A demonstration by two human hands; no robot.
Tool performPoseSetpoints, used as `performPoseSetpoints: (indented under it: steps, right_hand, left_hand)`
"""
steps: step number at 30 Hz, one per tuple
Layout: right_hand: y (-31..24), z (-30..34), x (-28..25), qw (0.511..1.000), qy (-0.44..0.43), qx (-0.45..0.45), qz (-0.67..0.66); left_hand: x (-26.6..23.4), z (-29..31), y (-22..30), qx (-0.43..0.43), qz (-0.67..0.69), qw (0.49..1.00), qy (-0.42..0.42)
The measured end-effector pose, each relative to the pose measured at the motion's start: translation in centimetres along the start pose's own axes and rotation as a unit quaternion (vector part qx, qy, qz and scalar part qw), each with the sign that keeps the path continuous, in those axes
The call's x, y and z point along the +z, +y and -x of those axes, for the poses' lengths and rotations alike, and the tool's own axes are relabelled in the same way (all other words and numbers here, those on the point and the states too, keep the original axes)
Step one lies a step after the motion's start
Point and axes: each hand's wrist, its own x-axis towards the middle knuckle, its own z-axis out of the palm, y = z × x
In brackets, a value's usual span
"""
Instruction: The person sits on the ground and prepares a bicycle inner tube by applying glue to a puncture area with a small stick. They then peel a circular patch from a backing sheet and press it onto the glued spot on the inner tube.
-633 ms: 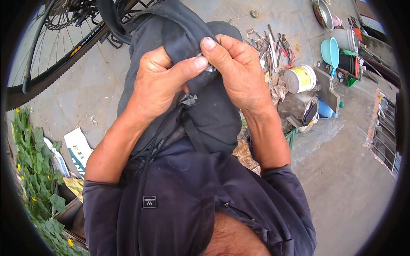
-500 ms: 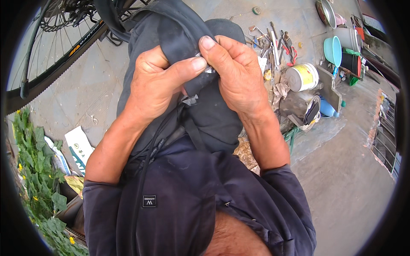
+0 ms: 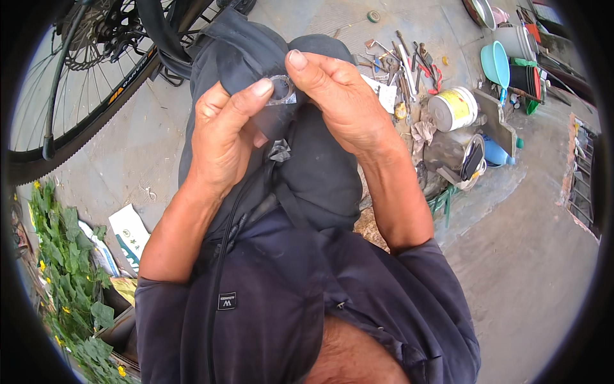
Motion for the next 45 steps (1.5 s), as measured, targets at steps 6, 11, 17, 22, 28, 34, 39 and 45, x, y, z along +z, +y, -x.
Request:
performPoseSetpoints:
  steps: [6, 11, 17, 22, 28, 34, 39, 45]
  right_hand:
    - [1.0, 0.3, 0.3, 0.991, 0.020, -0.039, 0.125]
    - [0.6, 1.0, 0.6, 0.978, 0.046, -0.046, 0.198]
    - [0.7, 1.2, 0.1, 0.974, 0.043, -0.018, 0.223]
    - [0.4, 1.3, 0.5, 0.964, 0.053, -0.041, 0.257]
    - [1.2, 1.6, 1.2, 0.930, 0.101, -0.120, 0.331]
    - [2.4, 1.8, 2.5, 0.835, 0.172, -0.244, 0.462]
    - [3.3, 2.5, 3.4, 0.822, 0.213, -0.245, 0.467]
    - [2.1, 1.4, 1.1, 0.943, 0.137, -0.135, 0.270]
  left_hand:
    - [0.8, -0.3, 0.4, 0.035, 0.089, 0.995, 0.005]
    - [1.1, 0.1, 0.1, 0.044, 0.001, 0.999, 0.028]
    - [1.1, 0.1, -0.6, 0.075, -0.069, 0.993, 0.058]
    - [1.5, -0.1, -1.2, 0.117, -0.089, 0.985, 0.085]
    - [1.9, -0.2, -1.4, 0.115, -0.080, 0.984, 0.110]
    - [2.3, -0.1, -1.3, 0.102, -0.058, 0.984, 0.132]
    - [1.4, -0.8, -1.9, 0.107, -0.091, 0.984, 0.110]
    - [2.5, -0.6, 0.5, 0.016, -0.026, 0.995, 0.090]
